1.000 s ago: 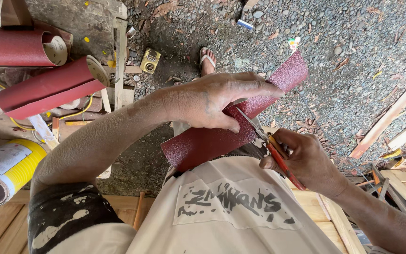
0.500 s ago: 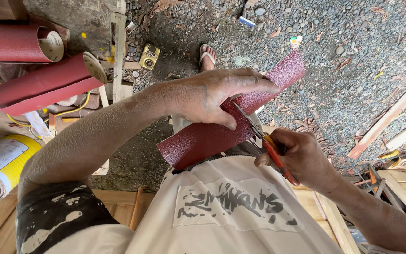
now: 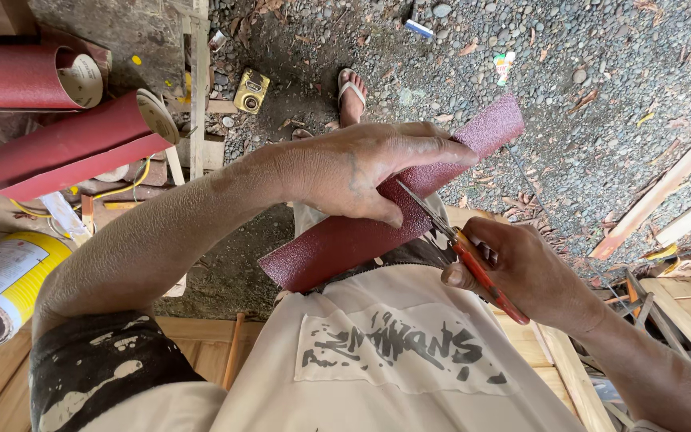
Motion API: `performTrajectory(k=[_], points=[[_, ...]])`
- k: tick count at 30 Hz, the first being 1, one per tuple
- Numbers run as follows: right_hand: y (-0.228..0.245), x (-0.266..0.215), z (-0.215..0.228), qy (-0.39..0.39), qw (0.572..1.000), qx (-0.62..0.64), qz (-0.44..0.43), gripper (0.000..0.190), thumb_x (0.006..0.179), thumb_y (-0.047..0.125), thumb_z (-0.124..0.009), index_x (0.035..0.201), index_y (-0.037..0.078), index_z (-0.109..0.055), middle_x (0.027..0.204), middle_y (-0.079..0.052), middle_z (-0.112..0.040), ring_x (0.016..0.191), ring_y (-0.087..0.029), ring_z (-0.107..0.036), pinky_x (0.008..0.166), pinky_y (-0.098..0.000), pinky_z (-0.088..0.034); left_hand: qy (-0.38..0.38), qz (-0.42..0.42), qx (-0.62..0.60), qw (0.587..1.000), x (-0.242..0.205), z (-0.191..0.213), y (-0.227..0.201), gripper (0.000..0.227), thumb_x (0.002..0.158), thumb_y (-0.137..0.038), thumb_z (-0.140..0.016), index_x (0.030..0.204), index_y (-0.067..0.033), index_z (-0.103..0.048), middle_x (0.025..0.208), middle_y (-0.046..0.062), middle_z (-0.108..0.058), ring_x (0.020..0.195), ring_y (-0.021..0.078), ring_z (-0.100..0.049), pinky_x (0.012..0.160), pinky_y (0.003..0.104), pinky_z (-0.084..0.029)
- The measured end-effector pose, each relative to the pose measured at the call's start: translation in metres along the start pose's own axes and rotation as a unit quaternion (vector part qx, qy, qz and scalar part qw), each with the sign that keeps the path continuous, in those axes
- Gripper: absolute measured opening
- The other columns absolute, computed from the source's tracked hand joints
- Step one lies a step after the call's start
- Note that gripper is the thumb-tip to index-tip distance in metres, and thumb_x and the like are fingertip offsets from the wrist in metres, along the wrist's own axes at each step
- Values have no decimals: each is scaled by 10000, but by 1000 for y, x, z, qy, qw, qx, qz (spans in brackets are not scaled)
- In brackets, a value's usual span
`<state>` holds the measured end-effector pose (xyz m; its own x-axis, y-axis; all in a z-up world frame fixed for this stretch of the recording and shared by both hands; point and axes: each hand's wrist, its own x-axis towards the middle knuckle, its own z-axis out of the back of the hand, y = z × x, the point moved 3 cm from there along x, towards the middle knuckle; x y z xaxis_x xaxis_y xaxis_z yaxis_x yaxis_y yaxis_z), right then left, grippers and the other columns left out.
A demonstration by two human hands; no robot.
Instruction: The person cuts a roll of red sanding paper with scissors, then wraps a small piece around a wooden block and uses it to sand a wooden door panel.
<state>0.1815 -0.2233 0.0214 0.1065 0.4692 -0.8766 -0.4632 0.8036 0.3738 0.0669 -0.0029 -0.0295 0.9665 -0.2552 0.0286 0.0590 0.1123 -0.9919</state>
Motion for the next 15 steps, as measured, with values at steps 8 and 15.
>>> performTrajectory(k=[8,15], points=[[5,2,-3,-79,996,0,52,584,671,575,-802,737,20,-632,512,-56,-576,455,-164,-536,421,-415,-424,-46,20,-3,999,-6,2,4,1004,728,-158,-926,1568,-193,-377,1493,109,-516,1392,282,-524,1185,441,-420],[-11,15,-9,-2,999,26,27,619,687,661,-738,813,58,-673,614,-50,-653,541,-169,-621,501,-413,-501,-32,20,-38,999,-13,1,1,975,741,-117,-912,1562,-193,-392,1503,115,-518,1416,280,-510,1202,433,-412]])
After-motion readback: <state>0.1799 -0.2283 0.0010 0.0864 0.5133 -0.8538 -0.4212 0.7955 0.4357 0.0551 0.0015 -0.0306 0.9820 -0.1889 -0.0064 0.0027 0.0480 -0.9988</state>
